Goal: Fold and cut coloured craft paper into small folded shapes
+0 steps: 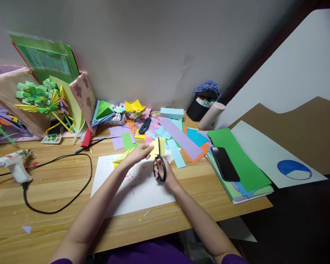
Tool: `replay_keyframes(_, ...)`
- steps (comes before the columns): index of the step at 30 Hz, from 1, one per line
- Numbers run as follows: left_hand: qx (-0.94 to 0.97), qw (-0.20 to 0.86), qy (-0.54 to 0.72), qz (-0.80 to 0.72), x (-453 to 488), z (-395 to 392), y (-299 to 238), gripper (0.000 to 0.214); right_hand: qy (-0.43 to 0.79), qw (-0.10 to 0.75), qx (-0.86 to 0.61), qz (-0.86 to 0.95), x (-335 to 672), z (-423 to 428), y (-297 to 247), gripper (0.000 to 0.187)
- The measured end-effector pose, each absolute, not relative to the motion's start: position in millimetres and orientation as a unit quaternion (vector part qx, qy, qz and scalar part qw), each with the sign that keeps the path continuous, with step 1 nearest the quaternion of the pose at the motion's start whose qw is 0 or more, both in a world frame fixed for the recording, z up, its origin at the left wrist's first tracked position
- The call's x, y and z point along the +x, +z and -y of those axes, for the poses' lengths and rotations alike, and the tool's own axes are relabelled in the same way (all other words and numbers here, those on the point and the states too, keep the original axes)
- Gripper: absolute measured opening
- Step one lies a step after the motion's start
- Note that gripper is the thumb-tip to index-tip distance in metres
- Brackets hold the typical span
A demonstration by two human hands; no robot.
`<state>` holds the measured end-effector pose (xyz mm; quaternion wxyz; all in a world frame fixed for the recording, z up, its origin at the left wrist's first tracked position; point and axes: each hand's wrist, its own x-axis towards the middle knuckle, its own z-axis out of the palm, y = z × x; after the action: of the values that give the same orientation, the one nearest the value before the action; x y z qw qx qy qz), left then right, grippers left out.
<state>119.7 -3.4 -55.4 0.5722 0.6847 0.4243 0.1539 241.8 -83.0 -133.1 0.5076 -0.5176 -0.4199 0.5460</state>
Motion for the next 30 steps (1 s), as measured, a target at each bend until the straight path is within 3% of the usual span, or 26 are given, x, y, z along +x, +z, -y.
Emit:
replay_keyframes(11,0.712,0.554,0.122,-0.414,103,-7,-50,0.045,0.534,0.518,-0.537,0.397,245,80,-127,0.057)
replay_keyframes(15,0.754,0.437,0.068,-0.485,57,-27,-42,0.044,0.532,0.535,-0.558,0.345,265,72,-121,0.063)
replay_keyframes(18,0.778,0.314,-0.01,-0.544,28,-40,-48,0.043,0.455,0.518,-0.623,0.369,288,69,-113,0.055)
replay_keyframes(21,0.765,0.203,-0.074,-0.606,28,-41,-58,0.039,0.285,0.454,-0.731,0.422,308,70,-107,0.044)
replay_keyframes(24,0.779,0.085,0.025,-0.621,57,-29,-67,0.045,0.153,0.339,-0.82,0.435,319,71,-107,0.031)
replay_keyframes(27,0.842,0.124,0.057,-0.522,83,-16,-74,0.046,0.105,0.25,-0.857,0.438,324,70,-111,0.023)
replay_keyframes(30,0.826,0.121,0.052,-0.548,81,-13,-81,0.048,0.087,0.21,-0.869,0.439,328,68,-117,0.022)
